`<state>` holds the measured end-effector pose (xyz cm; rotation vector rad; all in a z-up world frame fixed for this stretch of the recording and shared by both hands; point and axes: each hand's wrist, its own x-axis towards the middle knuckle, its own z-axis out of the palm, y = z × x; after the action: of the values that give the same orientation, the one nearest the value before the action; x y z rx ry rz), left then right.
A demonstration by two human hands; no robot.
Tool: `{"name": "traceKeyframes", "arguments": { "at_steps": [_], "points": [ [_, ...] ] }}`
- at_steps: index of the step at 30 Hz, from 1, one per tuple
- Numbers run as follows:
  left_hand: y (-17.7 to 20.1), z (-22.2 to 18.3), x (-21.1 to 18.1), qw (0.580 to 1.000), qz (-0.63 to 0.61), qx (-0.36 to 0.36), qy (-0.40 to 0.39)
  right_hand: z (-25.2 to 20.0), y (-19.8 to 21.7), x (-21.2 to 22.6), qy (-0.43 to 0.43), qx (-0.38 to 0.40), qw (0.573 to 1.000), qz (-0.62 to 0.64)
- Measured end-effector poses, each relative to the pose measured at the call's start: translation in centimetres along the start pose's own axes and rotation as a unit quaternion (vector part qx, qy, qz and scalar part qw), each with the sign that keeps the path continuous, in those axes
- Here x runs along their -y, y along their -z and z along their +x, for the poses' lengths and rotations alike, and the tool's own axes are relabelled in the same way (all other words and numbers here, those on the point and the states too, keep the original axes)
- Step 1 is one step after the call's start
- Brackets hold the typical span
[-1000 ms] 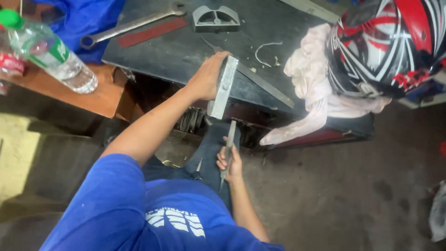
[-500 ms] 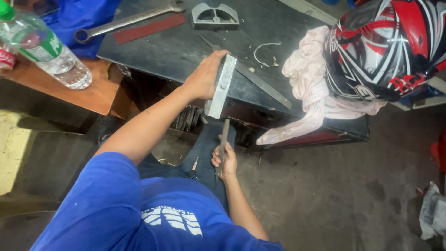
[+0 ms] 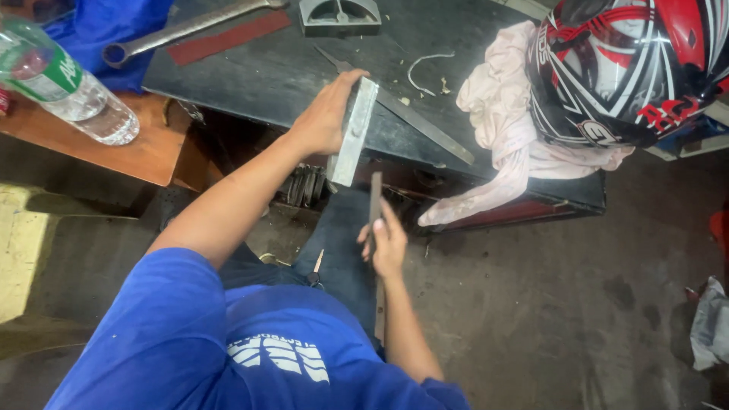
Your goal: File the edges of a metal component and check dimensions with a square ruler
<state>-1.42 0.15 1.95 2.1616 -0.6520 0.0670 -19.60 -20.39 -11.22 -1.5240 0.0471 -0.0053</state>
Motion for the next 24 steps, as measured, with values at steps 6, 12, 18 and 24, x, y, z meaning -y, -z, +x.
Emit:
{"name": "traceKeyframes", "arguments": {
  "at_steps": [6,12,18,24],
  "points": [
    [0.8,-0.2,-1.4,0.999,-0.006,0.01,0.037,2.4,-0.5,6.5,0.099,-0.026,0.994,-0.049],
    [0.8,0.0,-1.5,0.999,-0.002,0.017,0.049,1.9,-2.0,1.0,0.039,-0.024,0.998,0.044],
    [2.7,1.6,1.2,0.989,-0.121,-0.082,0.011,-0.6,-3.7,-4.4,-0.153,-0.039,0.954,0.255],
    [7.6,0.6,3.6,0.993,-0.103,-0.027,-0.046,-0.1,-4.3,-5.2,-0.162,0.0,0.953,0.256]
  ]
}}
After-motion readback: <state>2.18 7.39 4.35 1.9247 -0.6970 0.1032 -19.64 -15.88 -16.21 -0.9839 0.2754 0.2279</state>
